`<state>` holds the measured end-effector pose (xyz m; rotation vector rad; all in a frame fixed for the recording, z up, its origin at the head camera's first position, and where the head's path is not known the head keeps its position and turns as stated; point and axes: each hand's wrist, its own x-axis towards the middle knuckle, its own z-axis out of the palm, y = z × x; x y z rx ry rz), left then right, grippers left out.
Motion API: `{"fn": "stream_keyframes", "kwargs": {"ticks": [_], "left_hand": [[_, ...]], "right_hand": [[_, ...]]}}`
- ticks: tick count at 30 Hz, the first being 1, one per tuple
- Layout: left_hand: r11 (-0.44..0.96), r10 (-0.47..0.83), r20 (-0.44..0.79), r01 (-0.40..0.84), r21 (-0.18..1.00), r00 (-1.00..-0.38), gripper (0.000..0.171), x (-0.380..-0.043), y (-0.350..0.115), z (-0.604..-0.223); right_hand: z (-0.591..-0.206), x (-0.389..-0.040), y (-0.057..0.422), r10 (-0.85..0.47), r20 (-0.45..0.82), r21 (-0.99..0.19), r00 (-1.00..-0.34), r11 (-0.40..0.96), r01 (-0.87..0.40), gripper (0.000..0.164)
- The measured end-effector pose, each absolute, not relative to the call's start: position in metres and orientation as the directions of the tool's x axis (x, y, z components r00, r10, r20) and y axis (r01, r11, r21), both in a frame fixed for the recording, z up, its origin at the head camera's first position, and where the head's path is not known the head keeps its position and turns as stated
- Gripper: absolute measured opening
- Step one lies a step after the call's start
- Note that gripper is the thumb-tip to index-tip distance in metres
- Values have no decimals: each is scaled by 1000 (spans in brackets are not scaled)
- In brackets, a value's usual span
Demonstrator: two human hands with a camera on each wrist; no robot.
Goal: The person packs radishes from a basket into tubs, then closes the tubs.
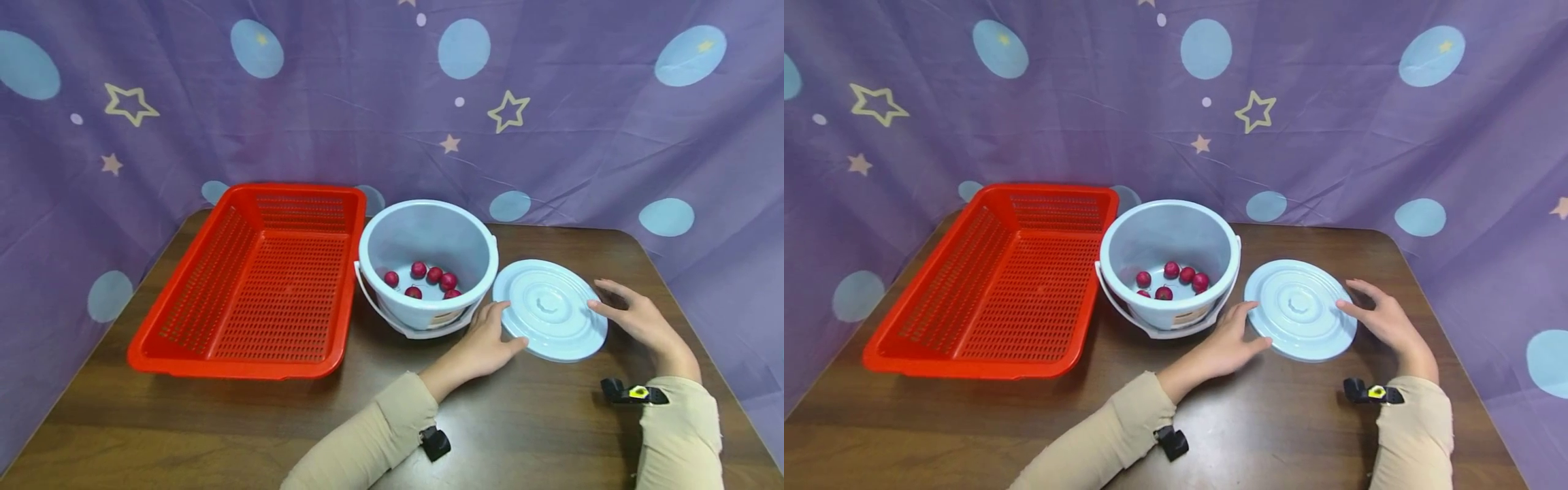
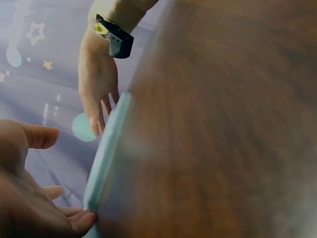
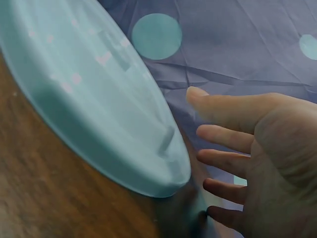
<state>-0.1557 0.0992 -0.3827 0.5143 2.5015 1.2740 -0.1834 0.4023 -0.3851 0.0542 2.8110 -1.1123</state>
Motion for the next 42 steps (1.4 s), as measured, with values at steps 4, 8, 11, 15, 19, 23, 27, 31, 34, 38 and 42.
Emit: {"fn": "stream_keyframes", "kwargs": {"ticks": [4, 8, 11, 15, 19, 23, 27, 31, 34, 38, 42], "left_hand": [[494, 423, -84, 152, 856, -902, 65, -159, 101, -390], [370, 376, -110, 40, 928, -920, 63, -164, 102, -395], [294, 353, -148, -41, 955, -924, 63, -167, 102, -397], [280, 352, -178, -78, 957, -919, 62, -167, 101, -397], [281, 352, -179, -79, 957, -919, 61, -165, 100, -397], [265, 341, -176, -86, 960, -923, 60, -164, 100, -398], [249, 340, -167, -83, 965, -925, 61, -164, 101, -398], [238, 353, -151, -67, 969, -923, 63, -165, 101, -400], [249, 377, -140, -45, 968, -916, 67, -165, 100, -401], [282, 393, -111, 5, 959, -913, 74, -166, 99, -401], [321, 396, -109, 27, 947, -912, 77, -165, 101, -403]], "right_hand": [[-388, -186, 403, -26, -150, -625, -988, 777, 74, 80], [-390, -188, 403, -44, -177, -618, -983, 782, 77, 84], [-392, -188, 403, -49, -187, -623, -981, 778, 80, 86], [-392, -188, 403, -46, -199, -634, -979, 768, 93, 85], [-391, -186, 401, -31, -188, -671, -982, 734, 105, 79], [-389, -186, 401, -19, -167, -702, -986, 705, 106, 74], [-389, -187, 399, -13, -183, -680, -983, 724, 117, 75], [-392, -188, 398, -20, -188, -667, -982, 737, 113, 73], [-393, -185, 398, -5, -174, -692, -985, 712, 119, 72], [-392, -183, 395, 20, -176, -743, -984, 653, 147, 74], [-391, -183, 393, 43, -197, -767, -980, 615, 181, 74]]}}
